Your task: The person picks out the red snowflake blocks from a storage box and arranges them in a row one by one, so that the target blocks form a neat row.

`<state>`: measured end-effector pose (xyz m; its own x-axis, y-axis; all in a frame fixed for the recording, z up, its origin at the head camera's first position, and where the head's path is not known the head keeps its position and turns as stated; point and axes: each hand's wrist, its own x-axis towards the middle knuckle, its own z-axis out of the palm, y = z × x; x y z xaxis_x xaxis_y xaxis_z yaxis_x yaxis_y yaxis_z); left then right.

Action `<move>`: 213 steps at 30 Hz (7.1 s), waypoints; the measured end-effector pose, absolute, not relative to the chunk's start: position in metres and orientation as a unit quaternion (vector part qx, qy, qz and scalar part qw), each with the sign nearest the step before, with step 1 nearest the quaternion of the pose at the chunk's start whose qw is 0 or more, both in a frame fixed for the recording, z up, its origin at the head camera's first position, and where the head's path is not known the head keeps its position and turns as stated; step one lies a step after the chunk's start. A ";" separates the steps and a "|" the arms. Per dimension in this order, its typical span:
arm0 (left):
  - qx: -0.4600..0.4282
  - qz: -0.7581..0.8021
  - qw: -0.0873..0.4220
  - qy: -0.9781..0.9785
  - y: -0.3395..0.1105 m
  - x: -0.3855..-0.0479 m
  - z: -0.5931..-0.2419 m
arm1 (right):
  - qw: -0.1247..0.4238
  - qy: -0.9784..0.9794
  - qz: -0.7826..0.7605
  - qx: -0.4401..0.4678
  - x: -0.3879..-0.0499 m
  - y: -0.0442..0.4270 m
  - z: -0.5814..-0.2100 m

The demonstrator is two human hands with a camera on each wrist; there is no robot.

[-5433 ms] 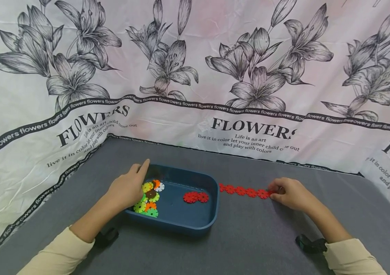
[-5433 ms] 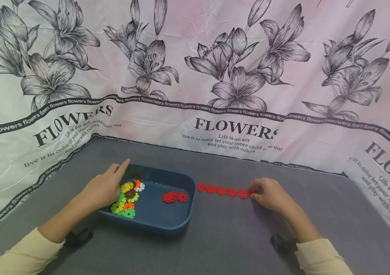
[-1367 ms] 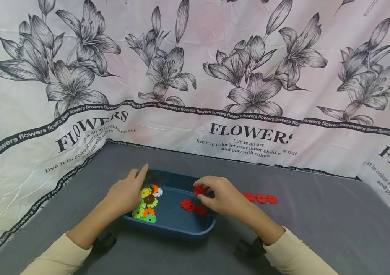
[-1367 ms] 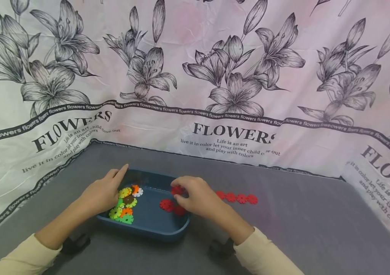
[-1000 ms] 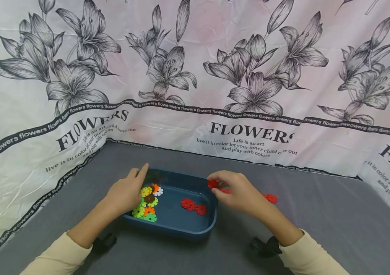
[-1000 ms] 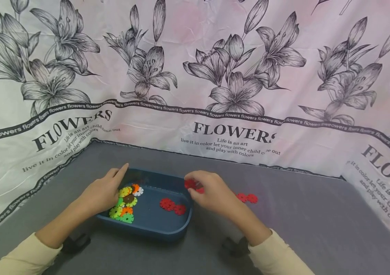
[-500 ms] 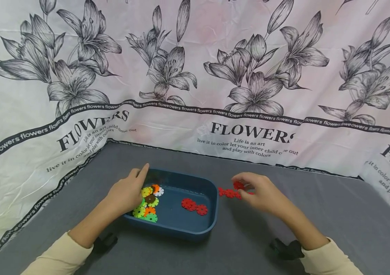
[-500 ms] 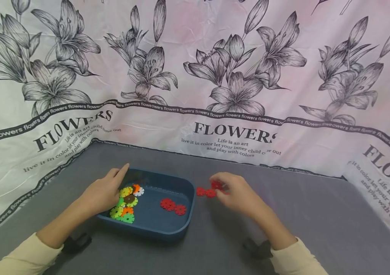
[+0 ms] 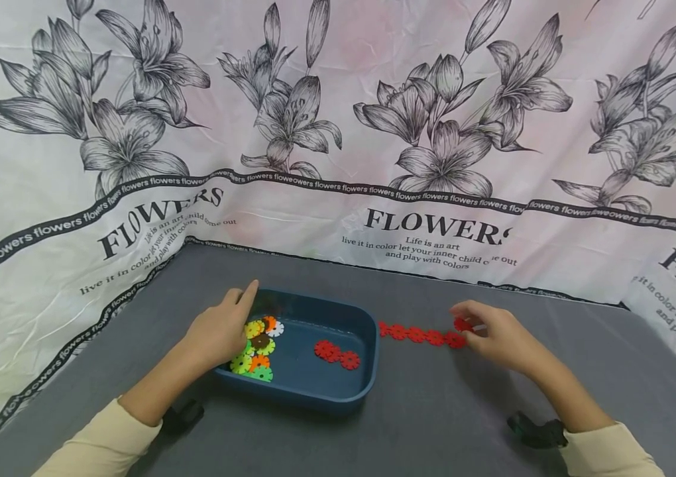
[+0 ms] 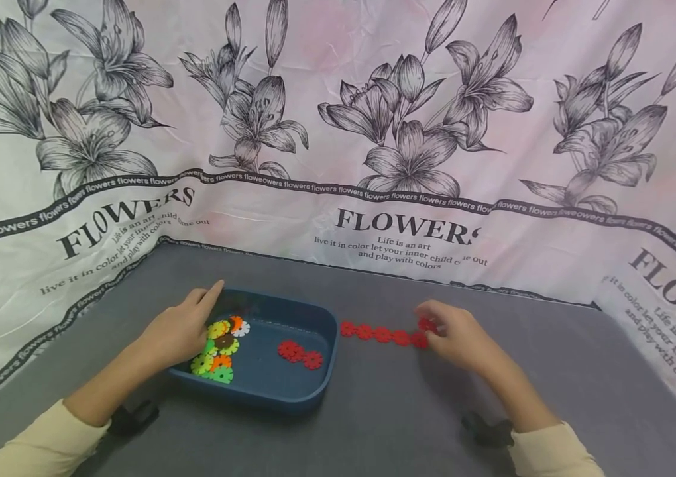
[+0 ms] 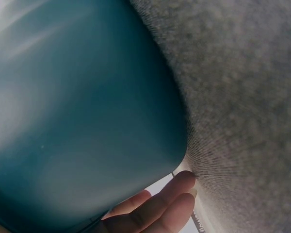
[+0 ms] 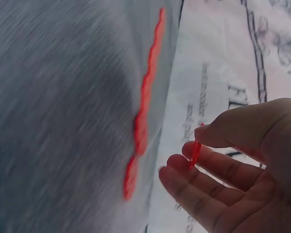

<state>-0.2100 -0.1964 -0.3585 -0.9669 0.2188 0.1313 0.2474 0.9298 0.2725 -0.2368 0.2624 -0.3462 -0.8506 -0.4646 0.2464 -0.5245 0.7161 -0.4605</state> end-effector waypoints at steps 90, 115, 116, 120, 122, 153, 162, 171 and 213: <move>-0.115 -0.133 0.044 -0.984 -0.197 -0.209 -0.362 | -0.085 -0.891 -0.050 0.443 -0.219 0.062 -0.337; -0.121 -0.127 0.052 -0.983 -0.197 -0.212 -0.361 | 0.012 -0.887 0.025 0.462 -0.223 0.062 -0.352; -0.121 -0.128 0.051 -0.983 -0.197 -0.212 -0.361 | 0.012 -0.886 0.033 0.463 -0.224 0.062 -0.352; -0.119 -0.129 0.048 -0.983 -0.198 -0.212 -0.361 | 0.014 -0.880 0.062 0.471 -0.225 0.064 -0.352; -0.117 -0.130 0.046 -0.983 -0.198 -0.212 -0.362 | 0.015 -0.877 0.076 0.473 -0.225 0.064 -0.353; -0.116 -0.131 0.046 -0.983 -0.198 -0.212 -0.362 | 0.003 -0.860 0.199 0.471 -0.224 0.078 -0.345; -0.120 -0.129 0.050 -0.983 -0.197 -0.212 -0.362 | 0.031 -0.860 0.200 0.469 -0.219 0.090 -0.335; -0.123 -0.130 0.055 -0.982 -0.198 -0.211 -0.361 | 0.053 -0.864 0.207 0.457 -0.220 0.111 -0.330; -0.109 -0.138 0.043 -0.983 -0.197 -0.212 -0.362 | 0.092 -0.922 0.194 0.321 -0.238 0.266 -0.344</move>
<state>-0.2122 -0.1969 -0.3620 -0.9724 0.2025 0.1156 0.2265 0.9382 0.2618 -0.2376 0.2662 -0.3444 -0.7764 -0.5569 0.2949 -0.6286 0.7179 -0.2992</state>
